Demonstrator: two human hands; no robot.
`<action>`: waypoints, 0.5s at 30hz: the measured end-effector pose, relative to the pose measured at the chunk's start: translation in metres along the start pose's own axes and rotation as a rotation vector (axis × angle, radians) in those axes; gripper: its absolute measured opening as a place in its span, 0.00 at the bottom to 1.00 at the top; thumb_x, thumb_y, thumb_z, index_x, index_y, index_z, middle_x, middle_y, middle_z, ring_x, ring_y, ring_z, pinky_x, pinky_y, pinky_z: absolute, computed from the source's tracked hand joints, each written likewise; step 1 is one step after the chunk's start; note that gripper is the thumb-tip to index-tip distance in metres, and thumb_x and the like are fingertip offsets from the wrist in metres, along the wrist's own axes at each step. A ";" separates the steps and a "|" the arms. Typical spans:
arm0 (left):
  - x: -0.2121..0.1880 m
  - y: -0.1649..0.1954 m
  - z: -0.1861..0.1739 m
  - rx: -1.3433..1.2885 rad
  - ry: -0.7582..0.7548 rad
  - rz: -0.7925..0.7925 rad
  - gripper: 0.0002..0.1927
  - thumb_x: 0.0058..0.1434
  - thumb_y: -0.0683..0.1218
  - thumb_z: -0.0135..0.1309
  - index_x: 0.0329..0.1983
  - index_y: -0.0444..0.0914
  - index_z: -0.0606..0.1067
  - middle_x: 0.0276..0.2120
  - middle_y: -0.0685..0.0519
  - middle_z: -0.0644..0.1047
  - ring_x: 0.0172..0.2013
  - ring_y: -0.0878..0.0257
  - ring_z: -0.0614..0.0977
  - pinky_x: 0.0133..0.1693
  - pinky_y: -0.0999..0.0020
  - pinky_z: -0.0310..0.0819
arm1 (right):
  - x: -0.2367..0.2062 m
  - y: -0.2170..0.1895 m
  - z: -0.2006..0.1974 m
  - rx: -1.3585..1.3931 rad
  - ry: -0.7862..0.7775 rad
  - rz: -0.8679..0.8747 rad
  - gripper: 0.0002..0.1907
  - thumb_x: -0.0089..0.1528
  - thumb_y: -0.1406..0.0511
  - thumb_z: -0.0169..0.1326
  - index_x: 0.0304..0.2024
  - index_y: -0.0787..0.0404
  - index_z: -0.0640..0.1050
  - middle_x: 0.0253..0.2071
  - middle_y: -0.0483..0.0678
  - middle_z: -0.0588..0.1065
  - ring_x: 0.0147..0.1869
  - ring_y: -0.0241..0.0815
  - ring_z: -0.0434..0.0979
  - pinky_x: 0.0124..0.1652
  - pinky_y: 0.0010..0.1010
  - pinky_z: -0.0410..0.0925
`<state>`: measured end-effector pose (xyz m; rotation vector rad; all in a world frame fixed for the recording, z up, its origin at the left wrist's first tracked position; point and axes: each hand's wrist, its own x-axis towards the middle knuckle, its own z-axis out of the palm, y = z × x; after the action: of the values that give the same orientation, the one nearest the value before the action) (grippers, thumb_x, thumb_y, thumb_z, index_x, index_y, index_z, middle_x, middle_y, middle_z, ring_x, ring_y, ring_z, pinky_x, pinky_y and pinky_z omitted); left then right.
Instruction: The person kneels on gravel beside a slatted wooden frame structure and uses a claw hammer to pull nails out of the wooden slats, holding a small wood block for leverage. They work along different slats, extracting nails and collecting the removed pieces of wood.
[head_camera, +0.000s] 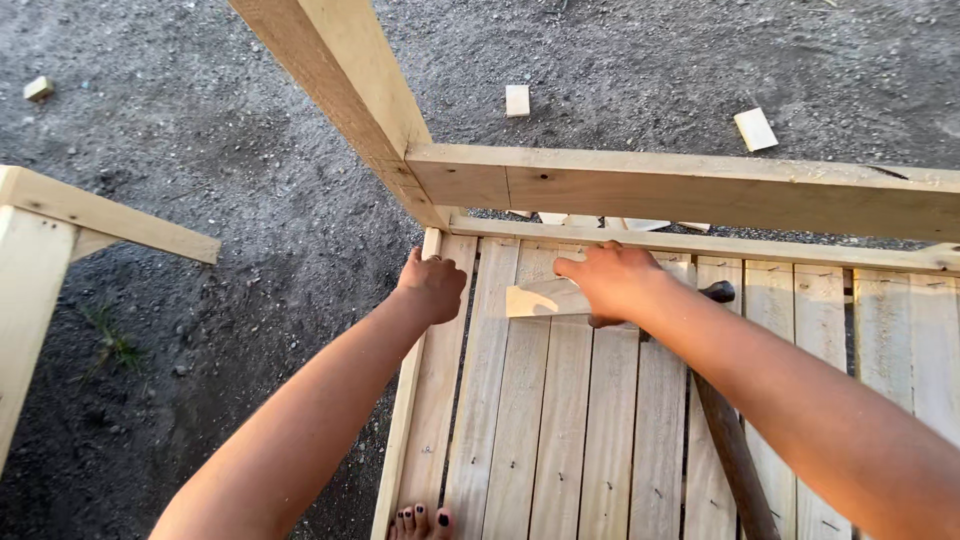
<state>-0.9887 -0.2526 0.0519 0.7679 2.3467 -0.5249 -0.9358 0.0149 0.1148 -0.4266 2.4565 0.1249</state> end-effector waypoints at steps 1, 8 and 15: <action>-0.005 0.002 -0.005 -0.044 -0.009 0.005 0.19 0.65 0.47 0.48 0.59 0.45 0.75 0.58 0.51 0.75 0.62 0.53 0.74 0.68 0.44 0.56 | 0.007 0.000 -0.005 0.050 -0.048 0.029 0.38 0.51 0.64 0.66 0.63 0.43 0.67 0.50 0.51 0.77 0.58 0.54 0.78 0.50 0.48 0.74; -0.029 0.018 -0.046 0.008 0.023 0.014 0.26 0.64 0.44 0.47 0.67 0.47 0.66 0.54 0.50 0.77 0.56 0.52 0.78 0.56 0.50 0.72 | 0.042 -0.007 -0.020 0.056 -0.098 -0.021 0.31 0.49 0.61 0.70 0.55 0.45 0.75 0.46 0.45 0.80 0.52 0.47 0.81 0.48 0.47 0.74; -0.040 -0.014 -0.047 0.055 -0.077 0.003 0.18 0.68 0.54 0.48 0.57 0.46 0.75 0.54 0.51 0.76 0.57 0.52 0.77 0.57 0.50 0.72 | 0.046 -0.003 -0.002 0.034 0.106 -0.053 0.18 0.51 0.65 0.65 0.45 0.52 0.81 0.44 0.49 0.81 0.51 0.49 0.83 0.46 0.43 0.76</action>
<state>-0.9915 -0.2543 0.1147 0.7626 2.2680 -0.6093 -0.9703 -0.0013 0.0882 -0.4946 2.5446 0.0397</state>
